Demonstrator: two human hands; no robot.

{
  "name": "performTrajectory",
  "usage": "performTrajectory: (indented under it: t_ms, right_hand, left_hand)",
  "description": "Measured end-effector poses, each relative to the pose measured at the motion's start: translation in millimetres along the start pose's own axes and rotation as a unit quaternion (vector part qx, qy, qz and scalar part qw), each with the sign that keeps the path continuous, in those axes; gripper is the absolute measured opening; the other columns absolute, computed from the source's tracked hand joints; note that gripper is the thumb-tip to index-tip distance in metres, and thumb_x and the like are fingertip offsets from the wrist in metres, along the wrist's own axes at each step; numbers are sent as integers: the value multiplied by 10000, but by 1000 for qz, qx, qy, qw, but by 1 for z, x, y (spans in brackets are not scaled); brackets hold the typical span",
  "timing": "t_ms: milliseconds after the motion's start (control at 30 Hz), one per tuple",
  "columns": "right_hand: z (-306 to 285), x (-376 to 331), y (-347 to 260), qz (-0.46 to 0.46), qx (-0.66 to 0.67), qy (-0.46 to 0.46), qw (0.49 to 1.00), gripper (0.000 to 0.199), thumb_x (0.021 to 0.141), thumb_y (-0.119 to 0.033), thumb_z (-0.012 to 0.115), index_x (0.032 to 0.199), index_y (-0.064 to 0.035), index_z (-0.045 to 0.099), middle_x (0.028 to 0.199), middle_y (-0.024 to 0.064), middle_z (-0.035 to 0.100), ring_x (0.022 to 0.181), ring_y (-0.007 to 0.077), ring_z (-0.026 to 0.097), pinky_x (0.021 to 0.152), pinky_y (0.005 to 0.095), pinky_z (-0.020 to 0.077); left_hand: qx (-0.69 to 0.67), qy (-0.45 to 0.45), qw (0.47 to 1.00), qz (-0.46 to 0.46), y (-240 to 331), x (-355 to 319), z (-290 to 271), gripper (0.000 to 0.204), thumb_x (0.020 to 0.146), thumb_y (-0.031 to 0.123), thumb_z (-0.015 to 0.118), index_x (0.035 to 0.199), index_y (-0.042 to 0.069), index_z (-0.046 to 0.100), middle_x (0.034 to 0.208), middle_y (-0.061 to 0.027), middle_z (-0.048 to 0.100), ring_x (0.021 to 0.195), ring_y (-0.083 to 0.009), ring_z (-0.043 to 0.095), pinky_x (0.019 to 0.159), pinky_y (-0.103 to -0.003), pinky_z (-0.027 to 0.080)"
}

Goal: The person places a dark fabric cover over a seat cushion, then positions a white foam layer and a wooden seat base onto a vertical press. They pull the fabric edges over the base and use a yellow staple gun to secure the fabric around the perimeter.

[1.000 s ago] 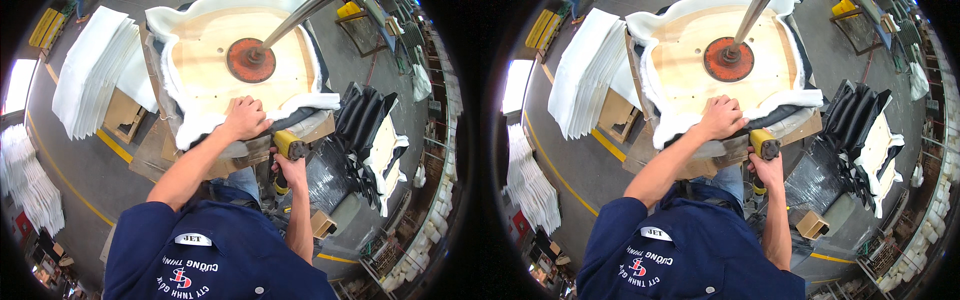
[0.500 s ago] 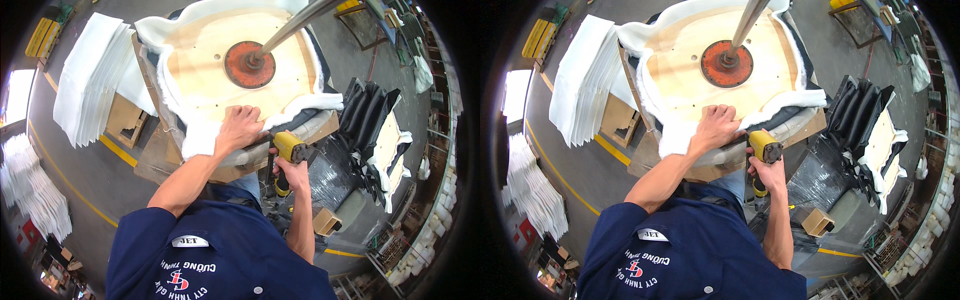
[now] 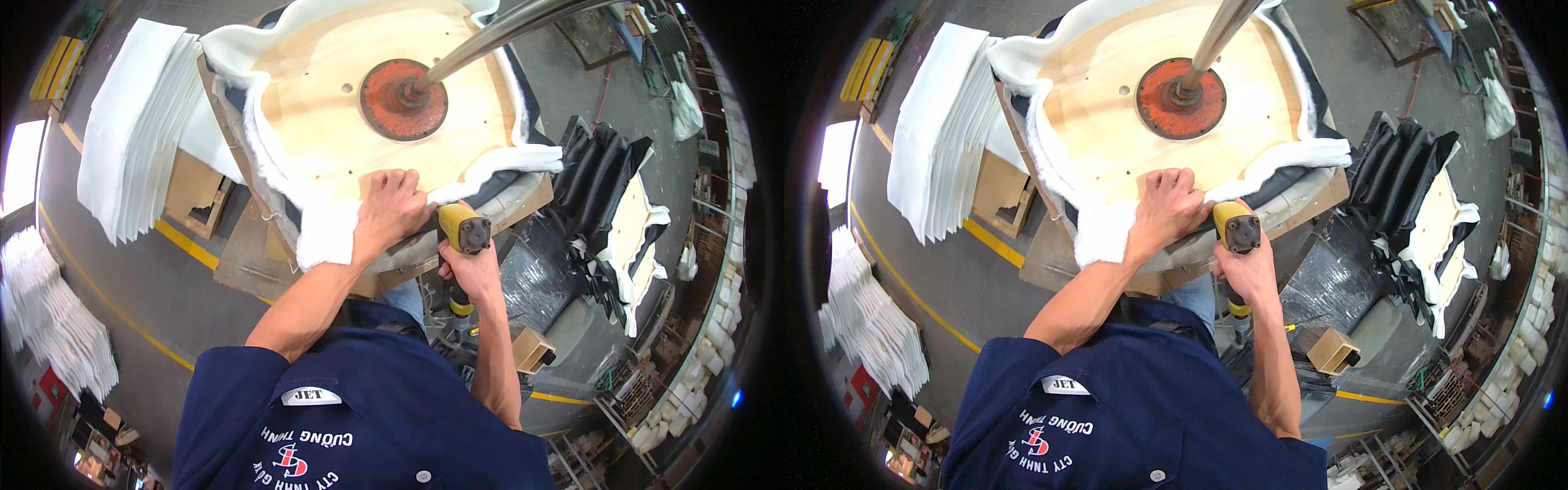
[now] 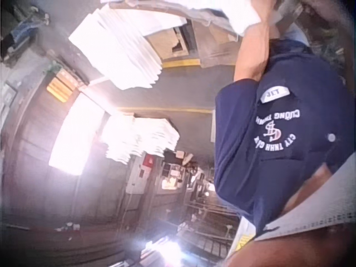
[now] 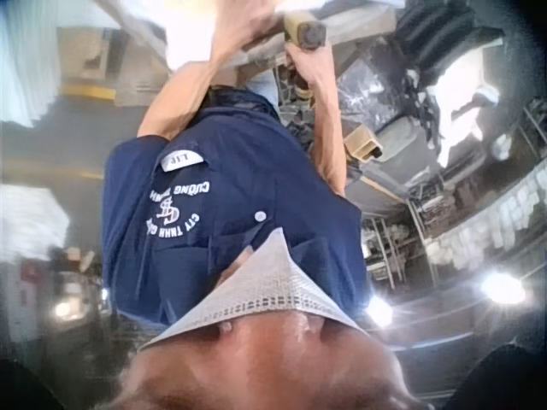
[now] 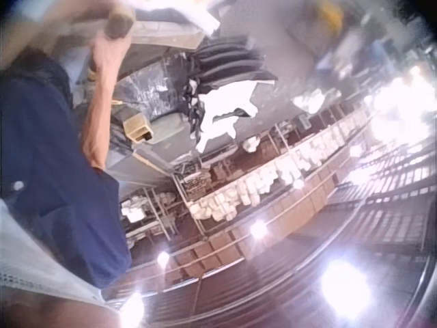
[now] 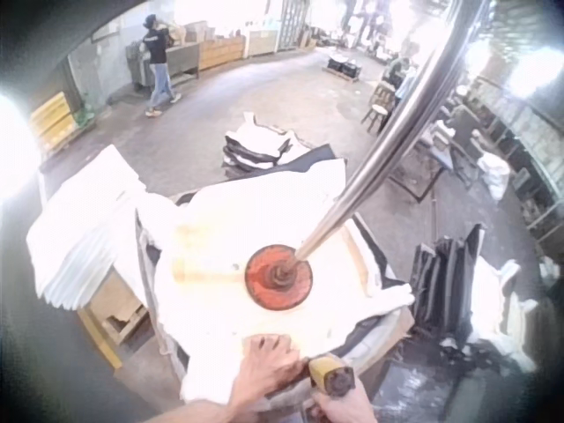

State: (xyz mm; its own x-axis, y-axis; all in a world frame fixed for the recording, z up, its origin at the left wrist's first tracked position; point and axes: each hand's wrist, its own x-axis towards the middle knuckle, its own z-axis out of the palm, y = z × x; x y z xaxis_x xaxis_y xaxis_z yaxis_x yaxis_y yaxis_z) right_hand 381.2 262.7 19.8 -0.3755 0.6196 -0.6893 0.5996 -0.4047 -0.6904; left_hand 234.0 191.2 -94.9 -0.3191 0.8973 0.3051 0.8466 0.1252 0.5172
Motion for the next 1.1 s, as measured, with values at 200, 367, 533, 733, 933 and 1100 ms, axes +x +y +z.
performTrajectory:
  t_ms: [200,367,533,733,933,1100]
  right_hand:
    - [-3,-8,11,23,53,-25,998,771,807,69,596,1532,-106,398,997,105,685,572,132,610,531,290,531]
    - [11,-11,7,17,4,-8,1000,745,823,62,604,1523,-105,409,981,109,686,549,131,598,502,280,519]
    - [7,-2,-2,26,-20,-4,999,701,835,45,606,1504,-88,444,973,109,688,564,132,606,508,279,522]
    - [0,-17,14,2,69,-13,998,794,821,77,598,1557,-99,356,1008,120,689,583,140,618,529,288,527]
    - [3,-16,21,-15,66,-30,997,806,807,96,582,1556,-103,359,1032,138,694,583,147,619,535,292,526]
    - [19,-17,11,-2,-22,10,1000,726,803,48,580,1502,-76,429,976,115,689,583,158,643,546,293,535]
  left_hand:
    - [33,-11,999,-36,3,-3,-2,299,780,353,769,756,59,727,1002,-90,578,1032,-293,503,897,-456,366]
    - [15,8,999,-40,5,-3,1,296,797,347,754,730,62,710,982,-95,572,1017,-292,501,882,-461,365]
    - [10,1,999,-47,6,-1,4,287,817,349,746,762,71,698,964,-94,566,1007,-291,501,874,-459,363]
    - [-42,-70,997,-1,-8,-15,-30,309,870,392,709,957,97,679,1032,-76,552,1011,-289,499,898,-439,360]
    - [-26,-53,998,23,-10,-13,-23,241,863,359,710,912,130,650,991,-59,533,991,-265,505,890,-430,368]
    - [-23,-33,999,7,-7,-15,-17,196,823,293,728,883,127,645,964,-60,529,968,-264,509,871,-426,370]
